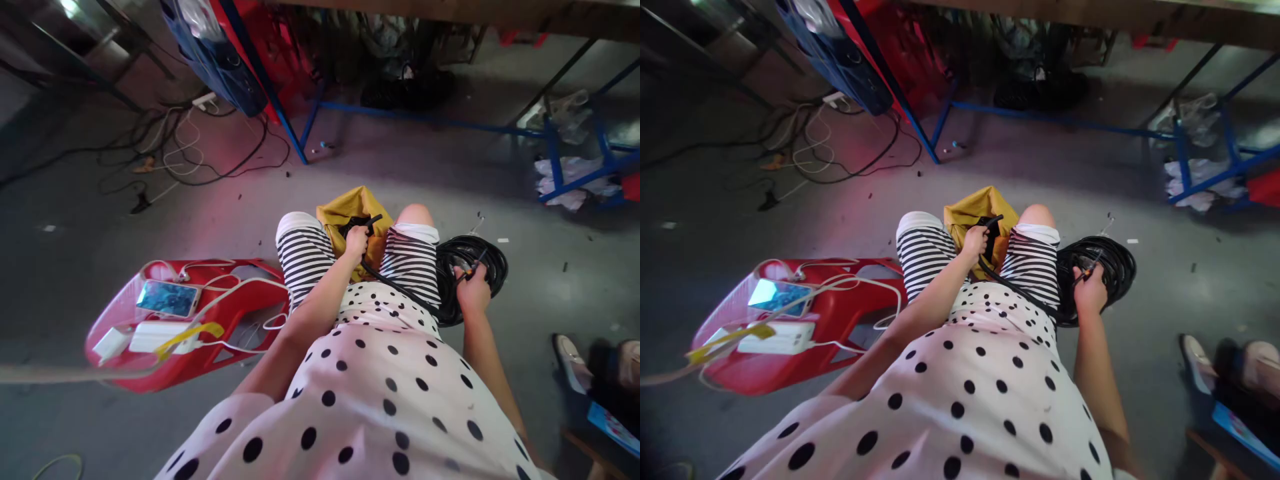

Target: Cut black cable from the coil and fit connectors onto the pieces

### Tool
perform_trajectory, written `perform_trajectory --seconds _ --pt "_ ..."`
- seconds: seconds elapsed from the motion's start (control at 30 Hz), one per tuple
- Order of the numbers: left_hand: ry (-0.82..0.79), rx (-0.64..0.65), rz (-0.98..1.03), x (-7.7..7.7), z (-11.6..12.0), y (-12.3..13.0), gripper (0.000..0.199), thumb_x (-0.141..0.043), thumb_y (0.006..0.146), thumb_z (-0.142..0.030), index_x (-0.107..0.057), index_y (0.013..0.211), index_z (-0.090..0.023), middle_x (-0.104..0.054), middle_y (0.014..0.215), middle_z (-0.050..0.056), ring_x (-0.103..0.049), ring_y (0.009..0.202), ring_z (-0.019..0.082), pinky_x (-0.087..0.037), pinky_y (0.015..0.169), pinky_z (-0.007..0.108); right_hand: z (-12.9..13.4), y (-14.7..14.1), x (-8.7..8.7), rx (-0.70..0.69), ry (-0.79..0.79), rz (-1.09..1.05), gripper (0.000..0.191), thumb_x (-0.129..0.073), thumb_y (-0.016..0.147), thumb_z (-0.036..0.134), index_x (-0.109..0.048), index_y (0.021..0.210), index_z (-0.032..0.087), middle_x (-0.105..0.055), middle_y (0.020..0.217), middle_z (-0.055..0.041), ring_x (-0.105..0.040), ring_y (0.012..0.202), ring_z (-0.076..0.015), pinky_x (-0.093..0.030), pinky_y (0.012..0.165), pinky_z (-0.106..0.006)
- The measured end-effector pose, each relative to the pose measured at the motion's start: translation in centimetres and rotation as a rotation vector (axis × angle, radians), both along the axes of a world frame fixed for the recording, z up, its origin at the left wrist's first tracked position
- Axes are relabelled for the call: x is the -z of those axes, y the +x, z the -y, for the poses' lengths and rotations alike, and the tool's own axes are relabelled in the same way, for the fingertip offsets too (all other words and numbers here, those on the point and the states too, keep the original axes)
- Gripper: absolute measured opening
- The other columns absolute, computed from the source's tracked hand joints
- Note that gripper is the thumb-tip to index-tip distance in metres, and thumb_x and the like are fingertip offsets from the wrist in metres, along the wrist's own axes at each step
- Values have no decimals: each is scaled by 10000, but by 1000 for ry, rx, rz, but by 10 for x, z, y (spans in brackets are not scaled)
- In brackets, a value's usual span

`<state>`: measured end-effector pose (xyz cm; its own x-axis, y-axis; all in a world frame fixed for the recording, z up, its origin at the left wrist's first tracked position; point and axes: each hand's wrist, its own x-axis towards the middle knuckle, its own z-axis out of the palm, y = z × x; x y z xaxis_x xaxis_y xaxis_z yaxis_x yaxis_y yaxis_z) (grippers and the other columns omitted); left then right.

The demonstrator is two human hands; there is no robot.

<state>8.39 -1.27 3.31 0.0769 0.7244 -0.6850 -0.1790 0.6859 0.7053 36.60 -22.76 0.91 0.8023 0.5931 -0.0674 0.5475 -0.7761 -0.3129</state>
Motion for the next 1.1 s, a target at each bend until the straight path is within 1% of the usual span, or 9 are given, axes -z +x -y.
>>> perform_trajectory --seconds 0.07,0.17,0.27,0.37,0.43,0.53,0.8,0.93,1.1 --pt "-50 -76 -57 4 -1 -27 235 -595 1142 -157 -554 924 -235 -369 596 -86 -282 490 100 -138 516 275 -7 -6 -6 59 99 -15 731 -765 1029 604 -632 1570 131 -844 1196 -282 -847 1071 -458 -651 1011 -581" --pt "-95 -141 -14 2 2 -55 251 -580 1178 -171 -545 936 -227 -426 637 -72 -323 511 83 -235 507 229 -35 -23 -10 13 381 -133 790 -865 935 634 -601 1515 166 -847 1157 -232 -844 1071 -425 -655 1042 -564" --pt "-121 -203 214 0 9 -71 211 -627 1199 -237 -594 993 -208 -529 717 -45 -453 566 75 -435 575 193 -88 -50 -6 -118 700 -276 738 -862 939 661 -571 1449 214 -831 1119 -154 -835 1024 -332 -667 1062 -510" --pt "-102 -269 424 -1 13 -80 169 -634 1222 -302 -635 1077 -216 -572 758 -44 -532 590 87 -545 647 212 -140 -78 3 -140 826 -274 657 -863 959 661 -580 1380 244 -814 1099 -115 -822 1052 -302 -659 1098 -500" --pt "-89 -260 453 -1 14 -86 169 -679 1213 -362 -655 1117 -225 -553 746 -62 -499 556 83 -528 622 209 -161 -90 9 -128 814 -269 636 -884 950 641 -595 1345 235 -809 1076 -116 -817 1030 -302 -660 1103 -509" --pt "-135 -241 433 2 14 -97 241 -759 1173 -409 -662 1082 -208 -466 699 -92 -360 487 53 -389 520 172 -165 -94 17 -141 788 -290 656 -902 944 622 -594 1370 229 -816 1091 -120 -816 1026 -307 -658 1127 -540" --pt "-237 -222 438 11 5 -109 324 -480 1240 -284 -590 949 -195 -426 649 -80 -295 433 52 -255 429 153 -161 -89 18 -167 868 -484 730 -929 896 513 -619 1479 201 -804 1167 -123 -818 1102 -303 -680 1111 -542" --pt "-235 -140 433 13 4 -105 342 -454 1233 -254 -626 948 -177 -402 624 -87 -269 413 42 -204 417 144 -166 -125 11 -242 849 -755 612 -958 861 529 -700 1351 266 -776 992 -9 -778 864 -225 -716 883 -419" --pt "-172 -92 384 15 2 -100 240 -632 1175 -275 -650 961 -168 -412 612 -104 -262 411 23 -190 431 132 -150 -179 14 -301 570 -1283 663 -1106 680 610 -680 1067 280 -629 717 78 -582 585 -135 -524 543 -270"
